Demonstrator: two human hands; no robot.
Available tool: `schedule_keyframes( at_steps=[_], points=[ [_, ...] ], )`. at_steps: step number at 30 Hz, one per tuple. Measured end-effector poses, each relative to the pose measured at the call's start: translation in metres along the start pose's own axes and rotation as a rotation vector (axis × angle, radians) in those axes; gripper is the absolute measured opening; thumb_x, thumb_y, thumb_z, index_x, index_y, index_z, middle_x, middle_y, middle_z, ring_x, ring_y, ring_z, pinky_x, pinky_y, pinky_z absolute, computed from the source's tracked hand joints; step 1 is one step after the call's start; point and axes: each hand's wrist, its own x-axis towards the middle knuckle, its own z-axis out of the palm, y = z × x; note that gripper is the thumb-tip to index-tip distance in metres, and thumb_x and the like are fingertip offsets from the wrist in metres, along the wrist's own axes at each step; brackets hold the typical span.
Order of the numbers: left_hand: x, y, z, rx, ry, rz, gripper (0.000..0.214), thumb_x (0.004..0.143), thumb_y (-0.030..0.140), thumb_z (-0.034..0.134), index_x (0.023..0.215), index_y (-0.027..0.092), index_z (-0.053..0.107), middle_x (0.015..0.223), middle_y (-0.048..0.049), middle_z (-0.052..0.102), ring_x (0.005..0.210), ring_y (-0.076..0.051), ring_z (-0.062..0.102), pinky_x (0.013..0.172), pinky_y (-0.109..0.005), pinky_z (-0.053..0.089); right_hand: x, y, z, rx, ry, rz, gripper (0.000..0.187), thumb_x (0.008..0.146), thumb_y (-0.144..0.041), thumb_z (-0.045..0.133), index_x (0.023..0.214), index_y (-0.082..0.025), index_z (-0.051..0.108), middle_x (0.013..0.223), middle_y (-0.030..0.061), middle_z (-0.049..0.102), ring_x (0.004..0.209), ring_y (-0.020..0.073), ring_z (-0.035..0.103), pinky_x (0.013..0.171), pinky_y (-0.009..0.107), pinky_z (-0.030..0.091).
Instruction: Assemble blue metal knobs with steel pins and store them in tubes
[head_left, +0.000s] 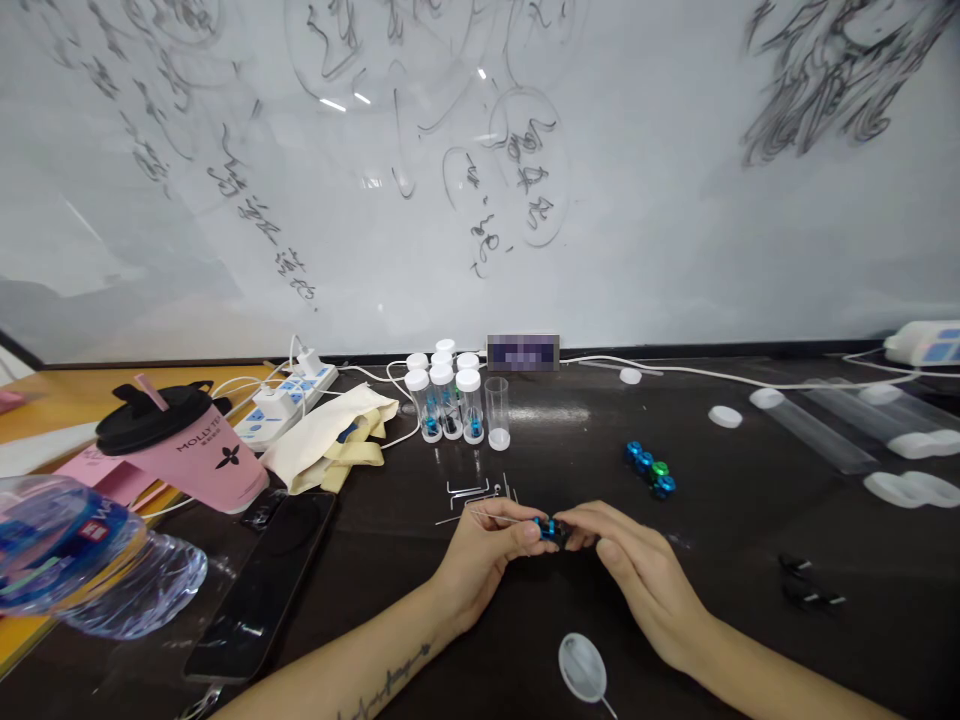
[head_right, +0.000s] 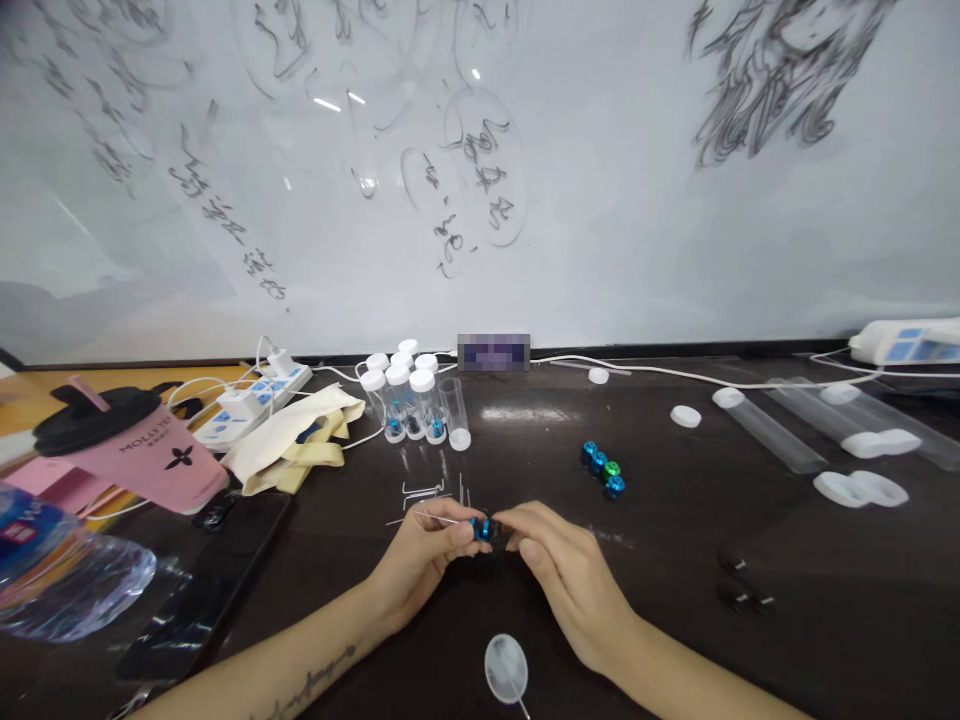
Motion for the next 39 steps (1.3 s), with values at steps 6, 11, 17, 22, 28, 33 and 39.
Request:
schedule_keyframes(
  at_steps=[6, 11, 17, 22, 28, 33, 39],
  points=[
    [0.0008, -0.001, 0.0002, -0.004, -0.008, 0.002, 0.015, 0.068, 0.016, 0.081, 0.08, 0.01, 0.074, 0.075, -0.0068, 0.076, 0.067, -0.013, 0.071, 0.069, -0.02, 0.054, -0.0008, 0.0003, -0.0004, 0.005, 0.0, -0.007, 0.033, 0.102, -0.031, 0.032, 0.124, -0.025, 0.057, 0.098, 0.0066, 0.061, 0.085, 0.0198, 0.061, 0.075, 0.034, 0.048],
    [0.0011, -0.001, -0.0005, 0.003, -0.005, 0.001, 0.015, 0.068, 0.017, 0.082, 0.08, 0.01, 0.074, 0.078, -0.0076, 0.076, 0.068, -0.013, 0.071, 0.07, -0.02, 0.054, -0.001, 0.001, 0.0002, 0.006, 0.013, -0.01, 0.033, 0.102, -0.032, 0.032, 0.125, -0.026, 0.055, 0.102, 0.0071, 0.06, 0.088, 0.02, 0.061, 0.076, 0.034, 0.048],
    [0.0, -0.0009, 0.0001, 0.001, 0.007, -0.008, 0.017, 0.066, 0.018, 0.083, 0.079, 0.01, 0.074, 0.075, -0.0064, 0.075, 0.067, -0.013, 0.071, 0.07, -0.021, 0.054, -0.0011, 0.0012, 0.0003, -0.005, 0.025, 0.002, 0.033, 0.102, -0.031, 0.032, 0.125, -0.026, 0.055, 0.101, 0.0067, 0.061, 0.087, 0.0195, 0.061, 0.076, 0.034, 0.049],
    [-0.0003, 0.0001, 0.0011, 0.0, 0.003, -0.005, 0.018, 0.066, 0.019, 0.083, 0.079, 0.01, 0.074, 0.075, -0.0066, 0.075, 0.067, -0.013, 0.07, 0.069, -0.021, 0.053, -0.0013, 0.0008, -0.0002, -0.017, 0.012, -0.015, 0.034, 0.102, -0.033, 0.032, 0.123, -0.024, 0.058, 0.099, 0.0079, 0.062, 0.086, 0.0206, 0.062, 0.074, 0.034, 0.05],
    [-0.0001, 0.0001, 0.0007, -0.004, 0.006, -0.005, 0.018, 0.066, 0.018, 0.083, 0.079, 0.01, 0.074, 0.075, -0.0064, 0.075, 0.066, -0.012, 0.07, 0.069, -0.021, 0.054, -0.0005, -0.0009, -0.0002, -0.023, 0.017, -0.014, 0.036, 0.102, -0.034, 0.032, 0.124, -0.023, 0.057, 0.097, 0.0085, 0.062, 0.085, 0.0213, 0.062, 0.074, 0.035, 0.05],
    [-0.0006, 0.0001, 0.0007, -0.007, 0.008, -0.008, 0.017, 0.066, 0.018, 0.083, 0.079, 0.01, 0.074, 0.076, -0.006, 0.075, 0.066, -0.013, 0.071, 0.069, -0.02, 0.054, -0.0004, -0.001, 0.0001, -0.012, 0.021, 0.006, 0.035, 0.102, -0.034, 0.032, 0.126, -0.025, 0.055, 0.1, 0.0078, 0.062, 0.086, 0.0209, 0.062, 0.075, 0.035, 0.05],
    [-0.0006, 0.0006, 0.0014, -0.008, 0.011, -0.009, 0.018, 0.065, 0.018, 0.084, 0.078, 0.01, 0.074, 0.075, -0.0063, 0.075, 0.065, -0.013, 0.071, 0.068, -0.02, 0.054, -0.0002, -0.0031, -0.0006, -0.02, 0.008, 0.013, 0.034, 0.102, -0.034, 0.032, 0.126, -0.025, 0.055, 0.099, 0.0072, 0.062, 0.087, 0.0207, 0.062, 0.076, 0.035, 0.05]
  ],
)
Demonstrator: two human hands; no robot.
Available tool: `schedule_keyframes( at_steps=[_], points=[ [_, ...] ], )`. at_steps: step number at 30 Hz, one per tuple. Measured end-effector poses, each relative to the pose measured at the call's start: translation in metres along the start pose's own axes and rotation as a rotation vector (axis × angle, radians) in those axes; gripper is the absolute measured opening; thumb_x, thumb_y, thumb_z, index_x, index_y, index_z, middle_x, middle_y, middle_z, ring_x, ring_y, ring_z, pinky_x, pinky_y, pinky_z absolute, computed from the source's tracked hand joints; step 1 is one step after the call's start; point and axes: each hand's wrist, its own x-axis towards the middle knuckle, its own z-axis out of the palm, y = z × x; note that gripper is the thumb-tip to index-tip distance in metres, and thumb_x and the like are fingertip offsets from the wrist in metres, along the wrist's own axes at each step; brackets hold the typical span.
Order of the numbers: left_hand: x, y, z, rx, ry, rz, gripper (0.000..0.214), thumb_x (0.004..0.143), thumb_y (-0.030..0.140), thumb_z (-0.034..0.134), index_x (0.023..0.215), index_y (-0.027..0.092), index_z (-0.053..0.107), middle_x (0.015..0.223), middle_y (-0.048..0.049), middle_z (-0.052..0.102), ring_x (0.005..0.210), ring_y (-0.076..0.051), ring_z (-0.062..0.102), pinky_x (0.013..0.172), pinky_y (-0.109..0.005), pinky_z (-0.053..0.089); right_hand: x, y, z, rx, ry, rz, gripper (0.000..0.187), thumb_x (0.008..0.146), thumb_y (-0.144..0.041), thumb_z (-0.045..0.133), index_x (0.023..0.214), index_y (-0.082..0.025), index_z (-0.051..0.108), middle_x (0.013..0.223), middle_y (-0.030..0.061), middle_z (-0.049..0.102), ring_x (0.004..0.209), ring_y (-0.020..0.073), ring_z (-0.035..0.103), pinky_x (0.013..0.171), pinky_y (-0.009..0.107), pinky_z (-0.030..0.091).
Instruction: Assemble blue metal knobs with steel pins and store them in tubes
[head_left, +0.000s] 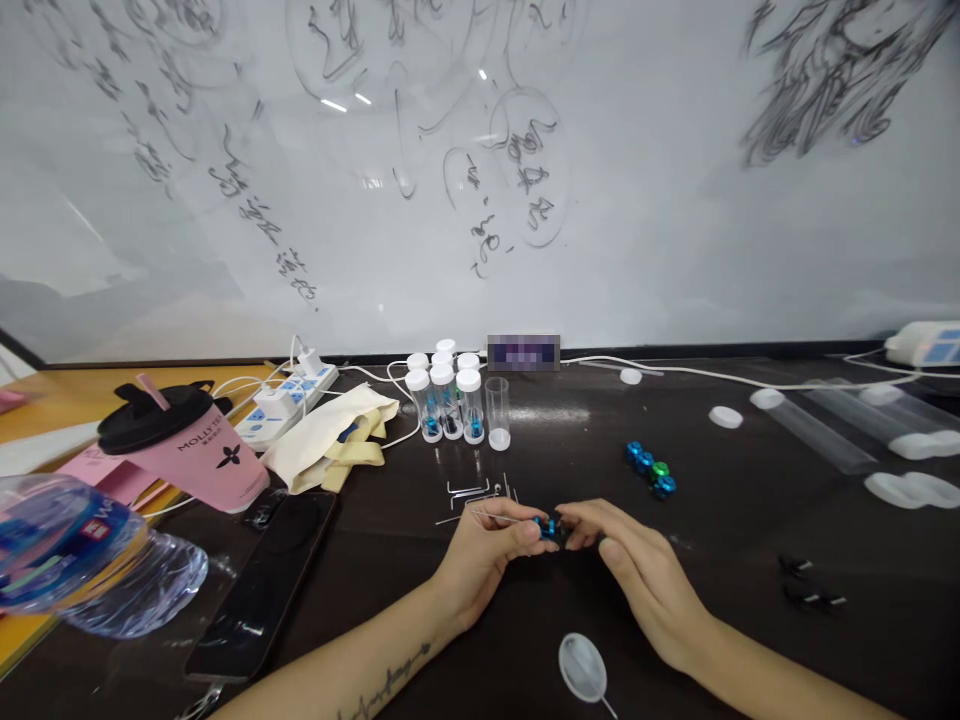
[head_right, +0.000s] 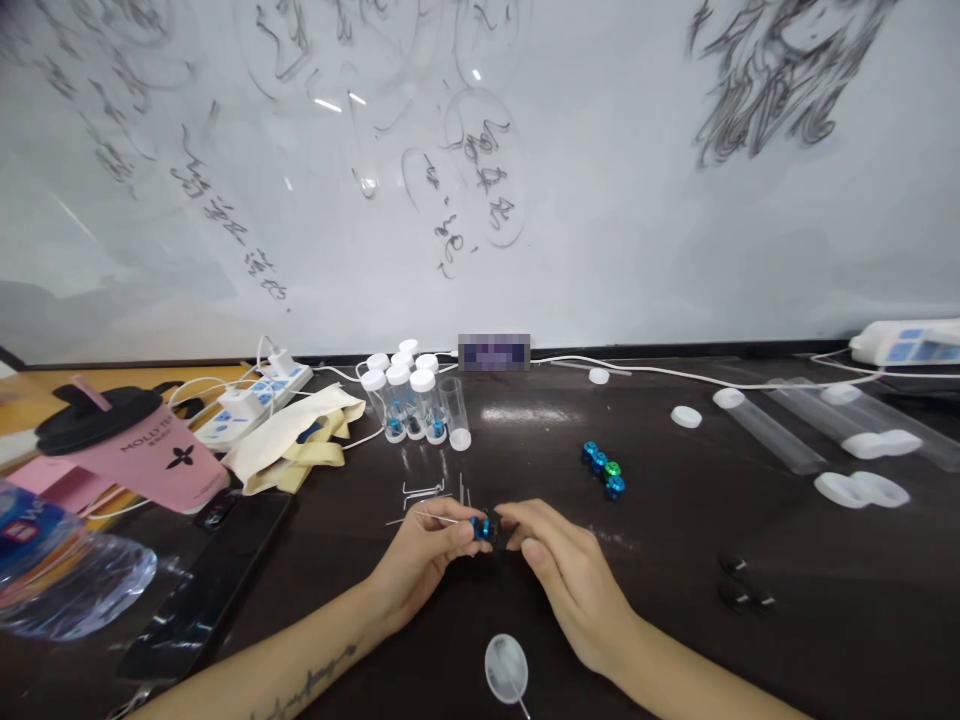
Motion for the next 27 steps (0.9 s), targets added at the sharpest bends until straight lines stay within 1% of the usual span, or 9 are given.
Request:
schedule_keyframes(
  at_steps=[10, 14, 21, 27],
  points=[
    [0.0003, -0.0007, -0.0003, 0.008, 0.013, -0.002, 0.02, 0.064, 0.02, 0.084, 0.078, 0.009, 0.074, 0.075, -0.0074, 0.075, 0.066, -0.013, 0.07, 0.07, -0.022, 0.053, 0.0001, 0.0002, -0.0001, -0.006, 0.001, -0.022, 0.035, 0.102, -0.035, 0.031, 0.124, -0.024, 0.057, 0.099, 0.008, 0.063, 0.086, 0.0208, 0.063, 0.075, 0.035, 0.051],
    [0.0005, -0.0005, -0.0003, 0.012, 0.011, -0.001, 0.02, 0.064, 0.02, 0.085, 0.078, 0.01, 0.074, 0.076, -0.007, 0.075, 0.067, -0.013, 0.07, 0.071, -0.022, 0.053, -0.0005, 0.0025, 0.0008, -0.012, 0.013, -0.007, 0.037, 0.102, -0.037, 0.031, 0.124, -0.023, 0.057, 0.098, 0.0085, 0.063, 0.086, 0.0218, 0.063, 0.074, 0.035, 0.051],
    [0.0002, 0.0012, 0.0014, 0.009, 0.024, -0.008, 0.023, 0.061, 0.021, 0.086, 0.077, 0.01, 0.074, 0.074, -0.0071, 0.075, 0.065, -0.013, 0.07, 0.069, -0.022, 0.053, -0.0002, 0.0029, 0.0001, -0.001, 0.005, -0.005, 0.035, 0.102, -0.035, 0.031, 0.126, -0.025, 0.055, 0.099, 0.0077, 0.063, 0.086, 0.0214, 0.063, 0.075, 0.035, 0.051],
    [0.0005, 0.0007, 0.0007, 0.006, 0.013, -0.006, 0.02, 0.064, 0.02, 0.085, 0.077, 0.01, 0.074, 0.075, -0.0075, 0.076, 0.066, -0.013, 0.07, 0.07, -0.022, 0.053, -0.0001, 0.002, 0.0005, -0.003, -0.002, -0.001, 0.036, 0.102, -0.037, 0.031, 0.125, -0.025, 0.056, 0.097, 0.0074, 0.063, 0.085, 0.0209, 0.063, 0.075, 0.034, 0.051]
  ],
)
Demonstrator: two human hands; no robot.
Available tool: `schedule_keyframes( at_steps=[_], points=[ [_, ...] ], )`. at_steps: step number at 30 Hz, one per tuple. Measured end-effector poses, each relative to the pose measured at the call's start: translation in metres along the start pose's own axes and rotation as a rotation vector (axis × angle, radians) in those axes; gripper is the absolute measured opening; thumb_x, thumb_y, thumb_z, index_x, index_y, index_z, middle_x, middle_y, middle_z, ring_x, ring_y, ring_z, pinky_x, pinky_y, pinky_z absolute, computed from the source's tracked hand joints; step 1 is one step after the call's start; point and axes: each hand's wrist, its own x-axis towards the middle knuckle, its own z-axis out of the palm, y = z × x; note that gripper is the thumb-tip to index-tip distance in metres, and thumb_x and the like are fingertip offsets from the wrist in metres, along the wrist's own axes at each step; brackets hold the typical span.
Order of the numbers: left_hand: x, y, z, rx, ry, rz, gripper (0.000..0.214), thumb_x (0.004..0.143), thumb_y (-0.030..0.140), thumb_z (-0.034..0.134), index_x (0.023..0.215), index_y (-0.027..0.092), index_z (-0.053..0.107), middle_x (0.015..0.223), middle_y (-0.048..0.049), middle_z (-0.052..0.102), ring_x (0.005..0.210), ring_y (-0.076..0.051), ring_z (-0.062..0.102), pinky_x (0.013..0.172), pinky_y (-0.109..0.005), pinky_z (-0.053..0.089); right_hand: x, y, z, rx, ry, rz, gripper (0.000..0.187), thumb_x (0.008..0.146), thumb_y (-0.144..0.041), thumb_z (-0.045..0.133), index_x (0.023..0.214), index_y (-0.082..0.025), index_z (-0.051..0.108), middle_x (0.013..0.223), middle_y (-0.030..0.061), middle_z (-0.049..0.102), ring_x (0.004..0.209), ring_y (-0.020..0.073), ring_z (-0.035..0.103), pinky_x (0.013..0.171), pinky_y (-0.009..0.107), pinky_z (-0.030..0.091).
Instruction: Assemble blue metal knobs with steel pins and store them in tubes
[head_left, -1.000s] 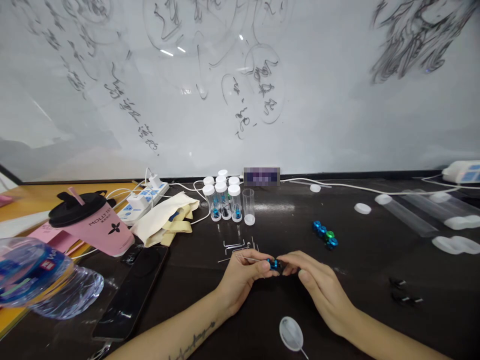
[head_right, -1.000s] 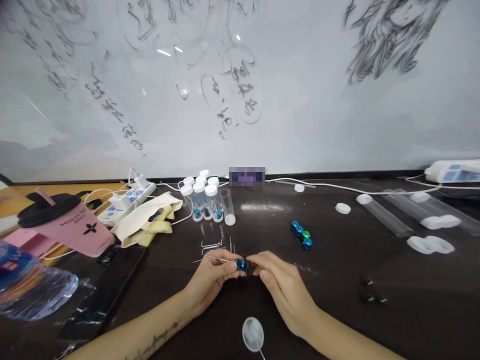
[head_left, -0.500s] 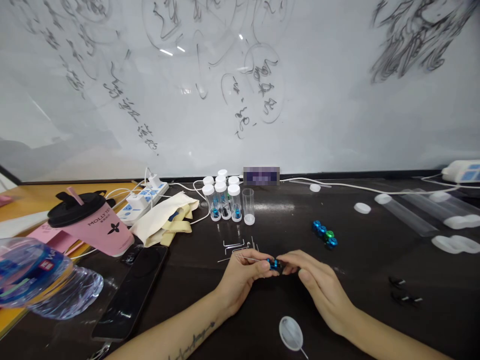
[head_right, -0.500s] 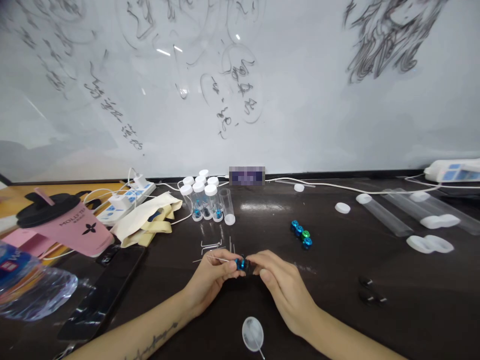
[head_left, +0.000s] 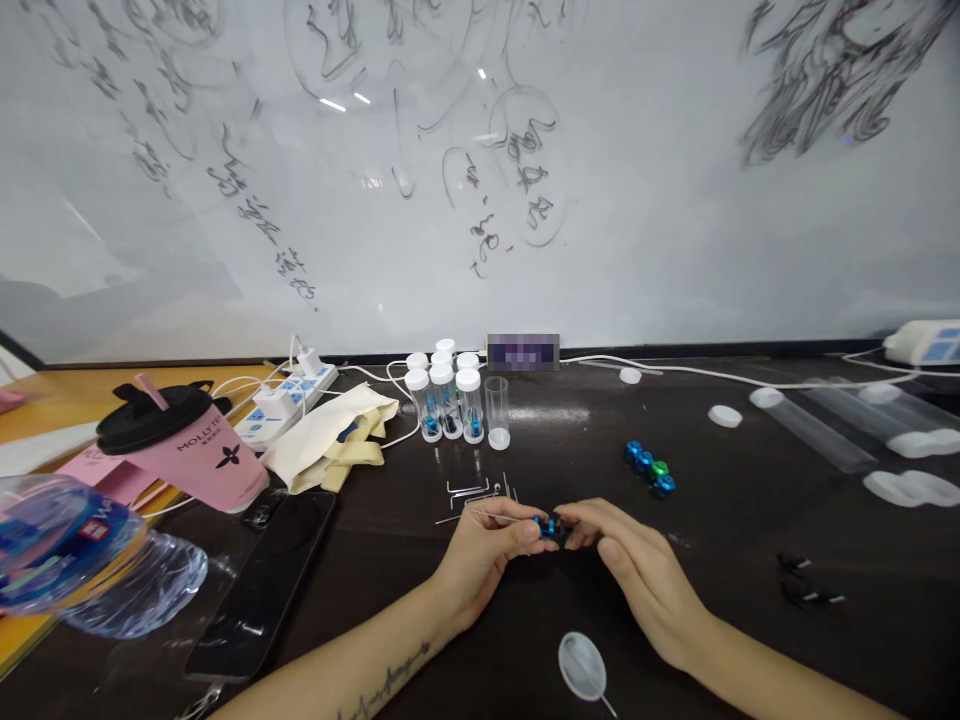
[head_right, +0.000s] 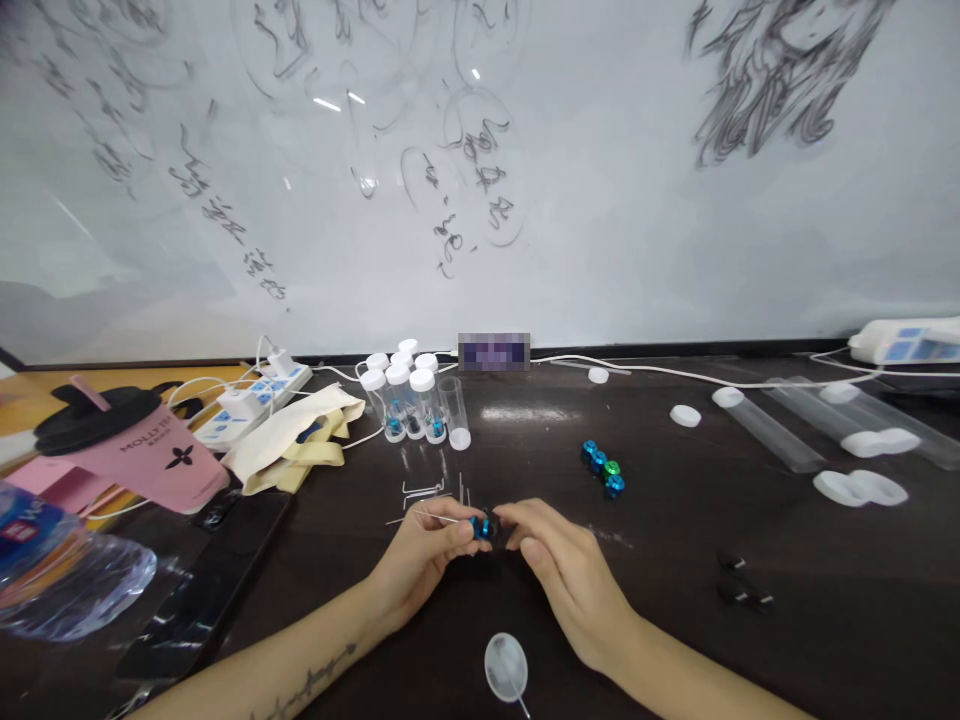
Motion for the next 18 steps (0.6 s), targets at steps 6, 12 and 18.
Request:
schedule_keyframes(
  at_steps=[6, 12, 18],
  points=[
    [0.0002, -0.002, -0.0014, 0.01, -0.006, 0.008, 0.019, 0.065, 0.019, 0.084, 0.078, 0.01, 0.074, 0.074, -0.0065, 0.075, 0.066, -0.013, 0.07, 0.069, -0.021, 0.053, -0.0004, 0.0007, -0.0001, -0.001, 0.005, -0.016, 0.035, 0.102, -0.035, 0.032, 0.125, -0.024, 0.056, 0.1, 0.0087, 0.062, 0.086, 0.0212, 0.063, 0.075, 0.035, 0.052],
    [0.0005, -0.001, -0.001, 0.002, -0.012, 0.013, 0.018, 0.066, 0.018, 0.083, 0.079, 0.01, 0.075, 0.075, -0.0068, 0.075, 0.066, -0.013, 0.07, 0.069, -0.021, 0.054, 0.0003, 0.0, -0.0001, 0.006, -0.011, -0.014, 0.035, 0.102, -0.034, 0.031, 0.124, -0.024, 0.057, 0.103, 0.0097, 0.06, 0.087, 0.0214, 0.062, 0.075, 0.036, 0.051],
    [-0.0009, -0.0012, -0.0008, 0.0, -0.011, 0.003, 0.018, 0.065, 0.018, 0.084, 0.078, 0.01, 0.074, 0.074, -0.0064, 0.075, 0.066, -0.013, 0.07, 0.069, -0.021, 0.054, 0.0024, -0.0035, -0.0011, -0.002, -0.013, -0.011, 0.036, 0.102, -0.035, 0.03, 0.124, -0.024, 0.057, 0.103, 0.009, 0.06, 0.086, 0.0206, 0.062, 0.076, 0.036, 0.051]
  ],
)
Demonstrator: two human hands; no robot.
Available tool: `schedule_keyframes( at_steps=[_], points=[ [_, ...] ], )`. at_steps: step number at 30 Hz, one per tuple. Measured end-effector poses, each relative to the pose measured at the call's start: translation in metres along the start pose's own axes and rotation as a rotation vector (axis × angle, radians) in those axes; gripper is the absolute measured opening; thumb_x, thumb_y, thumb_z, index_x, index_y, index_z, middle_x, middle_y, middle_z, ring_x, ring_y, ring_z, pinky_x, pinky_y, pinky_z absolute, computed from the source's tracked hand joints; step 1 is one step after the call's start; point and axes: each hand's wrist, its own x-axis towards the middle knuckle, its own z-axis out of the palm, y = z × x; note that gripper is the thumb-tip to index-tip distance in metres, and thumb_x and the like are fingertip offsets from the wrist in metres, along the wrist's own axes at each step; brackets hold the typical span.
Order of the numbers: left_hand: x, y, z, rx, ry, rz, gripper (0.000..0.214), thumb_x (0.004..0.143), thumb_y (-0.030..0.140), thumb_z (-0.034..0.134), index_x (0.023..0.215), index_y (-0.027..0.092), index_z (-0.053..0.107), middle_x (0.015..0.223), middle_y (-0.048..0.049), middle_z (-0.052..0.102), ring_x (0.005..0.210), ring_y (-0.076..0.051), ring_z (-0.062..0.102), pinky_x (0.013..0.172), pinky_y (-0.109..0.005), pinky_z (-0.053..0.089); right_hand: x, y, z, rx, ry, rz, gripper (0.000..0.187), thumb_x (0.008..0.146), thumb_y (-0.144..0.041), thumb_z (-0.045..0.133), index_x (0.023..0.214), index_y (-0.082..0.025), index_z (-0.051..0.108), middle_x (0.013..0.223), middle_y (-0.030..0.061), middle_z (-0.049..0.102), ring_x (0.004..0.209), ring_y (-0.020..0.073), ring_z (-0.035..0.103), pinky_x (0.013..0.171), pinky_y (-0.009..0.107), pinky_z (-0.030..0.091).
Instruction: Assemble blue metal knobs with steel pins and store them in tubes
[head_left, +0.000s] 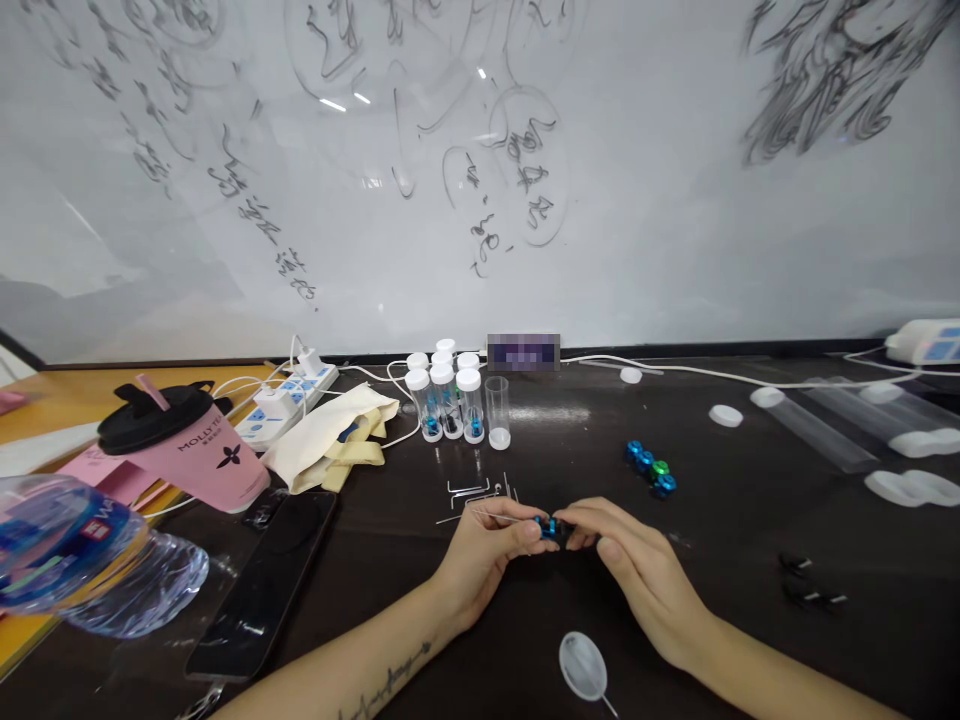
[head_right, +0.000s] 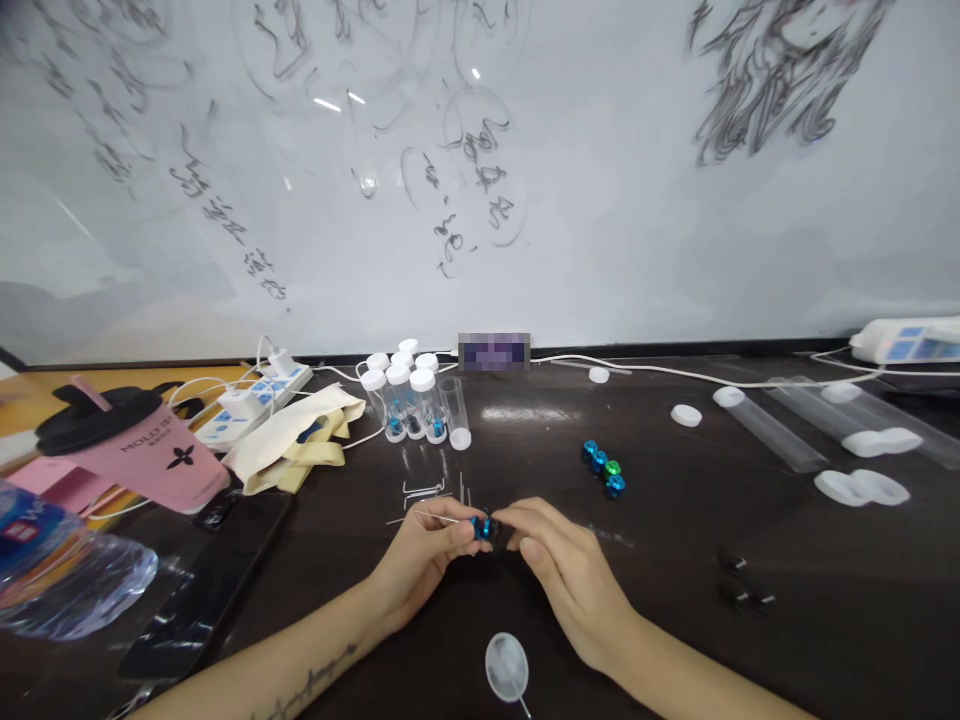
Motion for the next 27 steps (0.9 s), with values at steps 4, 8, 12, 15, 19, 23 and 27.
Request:
schedule_keyframes(
  at_steps=[4, 8, 12, 15, 19, 23, 27],
  points=[
    [0.0002, 0.0007, 0.0005, 0.001, 0.0, -0.002, 0.018, 0.065, 0.019, 0.084, 0.078, 0.01, 0.074, 0.074, -0.006, 0.075, 0.066, -0.013, 0.07, 0.069, -0.021, 0.053, 0.0, -0.0013, -0.0002, -0.002, 0.008, -0.002, 0.036, 0.102, -0.036, 0.03, 0.123, -0.023, 0.057, 0.103, 0.0093, 0.06, 0.085, 0.0205, 0.062, 0.076, 0.036, 0.051],
    [0.0008, 0.001, 0.0004, 0.0, -0.005, 0.003, 0.019, 0.065, 0.019, 0.084, 0.079, 0.01, 0.074, 0.076, -0.007, 0.076, 0.067, -0.013, 0.071, 0.07, -0.021, 0.054, -0.0014, 0.0, 0.0002, 0.0, 0.007, -0.001, 0.035, 0.102, -0.035, 0.03, 0.123, -0.023, 0.057, 0.103, 0.0091, 0.06, 0.086, 0.0203, 0.062, 0.076, 0.035, 0.051],
    [0.0008, 0.0001, -0.0001, -0.007, -0.005, 0.007, 0.018, 0.065, 0.018, 0.084, 0.079, 0.009, 0.074, 0.076, -0.007, 0.076, 0.066, -0.013, 0.071, 0.069, -0.021, 0.054, -0.0021, 0.003, 0.0008, 0.013, 0.0, -0.006, 0.034, 0.102, -0.034, 0.031, 0.123, -0.025, 0.056, 0.104, 0.0081, 0.059, 0.086, 0.0197, 0.061, 0.076, 0.035, 0.05],
    [0.0009, -0.0006, -0.0006, -0.007, -0.001, 0.009, 0.018, 0.066, 0.017, 0.083, 0.079, 0.009, 0.074, 0.076, -0.0071, 0.076, 0.066, -0.013, 0.071, 0.07, -0.021, 0.054, -0.0019, 0.0041, 0.0011, 0.018, 0.002, -0.007, 0.034, 0.102, -0.035, 0.031, 0.124, -0.026, 0.055, 0.107, 0.0076, 0.058, 0.086, 0.0192, 0.061, 0.077, 0.035, 0.049],
    [0.0012, -0.0012, -0.0016, -0.005, -0.008, 0.006, 0.018, 0.066, 0.017, 0.083, 0.079, 0.009, 0.074, 0.075, -0.007, 0.076, 0.066, -0.013, 0.071, 0.069, -0.021, 0.054, -0.0019, 0.0042, 0.0012, 0.012, -0.007, -0.003, 0.034, 0.103, -0.035, 0.03, 0.124, -0.027, 0.056, 0.106, 0.0073, 0.057, 0.086, 0.0194, 0.061, 0.078, 0.035, 0.049],
    [0.0017, -0.0013, -0.0017, -0.006, -0.011, 0.009, 0.018, 0.065, 0.018, 0.084, 0.078, 0.01, 0.074, 0.075, -0.0065, 0.075, 0.066, -0.013, 0.071, 0.069, -0.021, 0.054, -0.0028, 0.0054, 0.0017, 0.02, 0.007, -0.008, 0.035, 0.103, -0.035, 0.03, 0.125, -0.026, 0.055, 0.107, 0.0077, 0.057, 0.086, 0.0195, 0.061, 0.078, 0.036, 0.048],
    [0.0019, -0.0007, -0.0007, -0.008, 0.001, 0.003, 0.021, 0.063, 0.02, 0.085, 0.077, 0.01, 0.074, 0.073, -0.0064, 0.075, 0.064, -0.013, 0.07, 0.068, -0.021, 0.054, -0.0039, 0.0064, 0.0016, 0.028, 0.005, 0.001, 0.035, 0.103, -0.034, 0.03, 0.125, -0.026, 0.056, 0.109, 0.0083, 0.056, 0.086, 0.0194, 0.061, 0.077, 0.036, 0.048]
  ],
)
